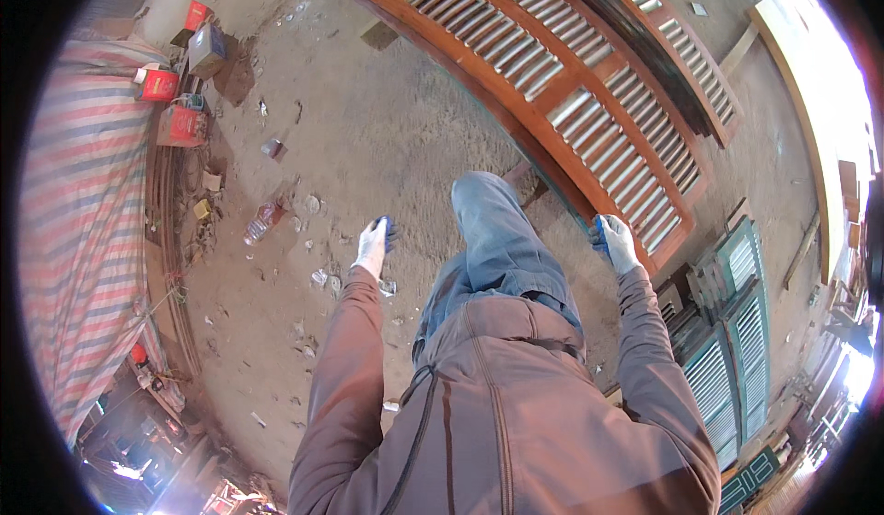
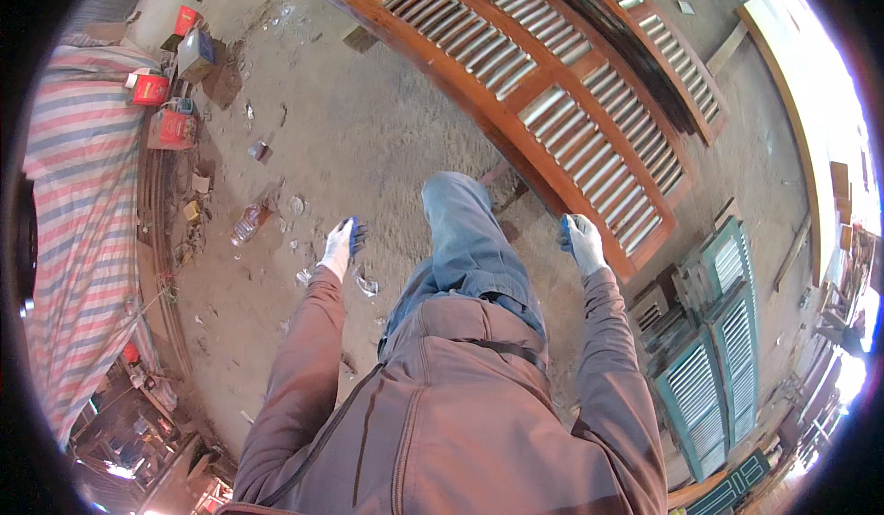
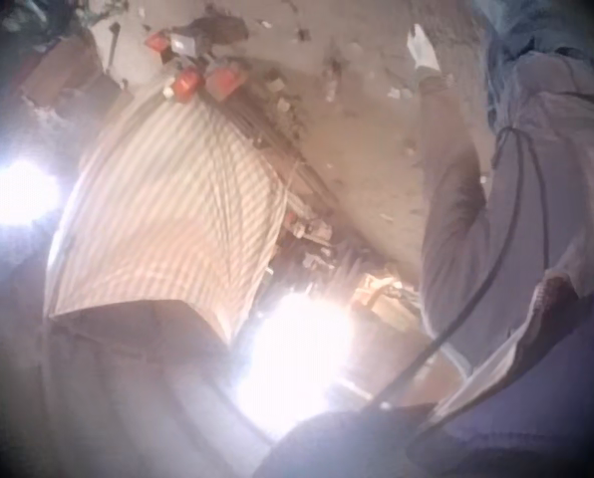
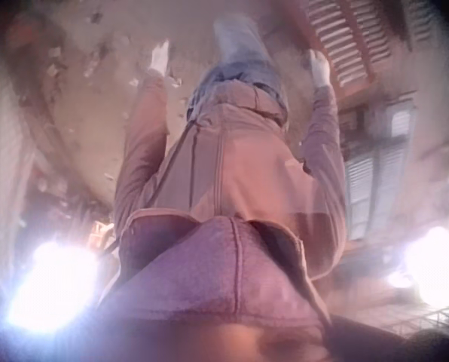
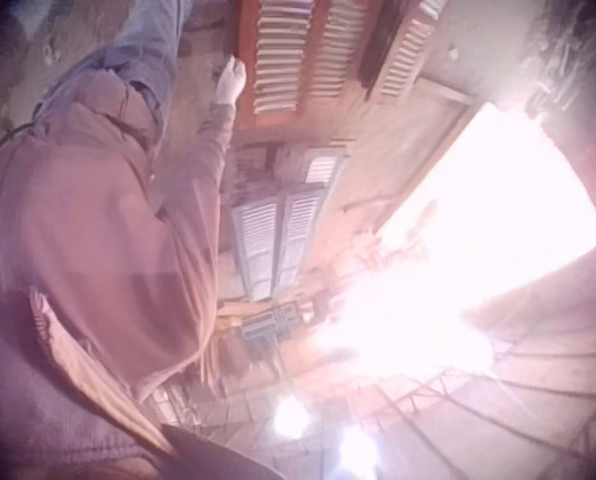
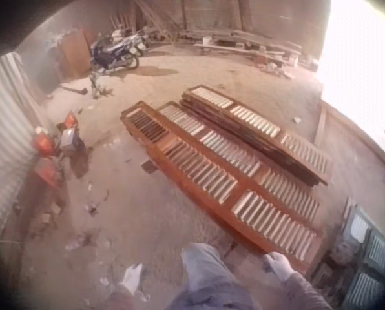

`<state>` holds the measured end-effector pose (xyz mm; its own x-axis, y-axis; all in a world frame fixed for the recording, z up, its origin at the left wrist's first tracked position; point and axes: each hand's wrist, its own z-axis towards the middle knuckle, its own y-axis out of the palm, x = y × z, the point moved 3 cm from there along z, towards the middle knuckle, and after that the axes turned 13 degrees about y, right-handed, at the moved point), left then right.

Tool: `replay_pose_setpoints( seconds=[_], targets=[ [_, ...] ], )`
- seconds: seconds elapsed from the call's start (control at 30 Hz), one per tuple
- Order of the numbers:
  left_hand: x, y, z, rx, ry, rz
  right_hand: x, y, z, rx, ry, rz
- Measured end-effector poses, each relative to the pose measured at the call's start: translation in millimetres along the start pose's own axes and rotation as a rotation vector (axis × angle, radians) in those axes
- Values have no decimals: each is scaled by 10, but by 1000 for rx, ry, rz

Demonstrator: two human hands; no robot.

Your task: The person lifts and stacks several large wooden louvered panels in a workshop, then uses a spray gun to apply a reddish-brown finish to one panel. The person moves around the workspace to position the panels and operates the spray gun with both hands.

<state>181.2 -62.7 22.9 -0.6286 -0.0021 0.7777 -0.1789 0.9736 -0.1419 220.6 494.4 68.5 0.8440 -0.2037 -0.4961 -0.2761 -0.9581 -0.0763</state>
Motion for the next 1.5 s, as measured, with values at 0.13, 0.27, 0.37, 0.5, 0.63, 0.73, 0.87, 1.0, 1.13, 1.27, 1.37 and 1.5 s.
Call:
replay_pose_setpoints(
  seconds=[0.13,0.27,0.37,0.5,0.63,0.73,0.87,1.0,1.13,1.27,1.37,1.5],
  targets=[
    [381,350,716,-133,-24,45,-13,131,748,-27,33,-112],
    [524,188,1587,-80,-107,19,-313,589,1259,44,108,-41],
    [426,-51,2363,21,-198,-89,-527,792,1900,-22,154,92],
    [301,-819,3243,97,-249,51,-1013,1506,2312,-13,254,112],
    [1759,204,3961,-13,-176,53,-1360,1551,2529,106,240,156],
    [2644,490,4606,-95,-85,209,-1880,1922,2811,131,276,194],
    [3416,860,5855,-165,163,665,-2417,2239,3250,252,207,-12],
    [4364,1522,6747,-225,507,801,-2789,2367,3485,542,154,-264],
    [4926,2036,7455,68,489,971,-2709,2374,3752,759,411,-181],
    [4193,1407,8334,268,-46,609,-3337,2400,3825,905,599,-88],
    [3686,1104,8888,36,-95,-134,-3465,2437,4018,779,588,-118],
    [3856,1176,8943,49,-103,-539,-3451,2481,3981,811,582,-131]
  ],
)
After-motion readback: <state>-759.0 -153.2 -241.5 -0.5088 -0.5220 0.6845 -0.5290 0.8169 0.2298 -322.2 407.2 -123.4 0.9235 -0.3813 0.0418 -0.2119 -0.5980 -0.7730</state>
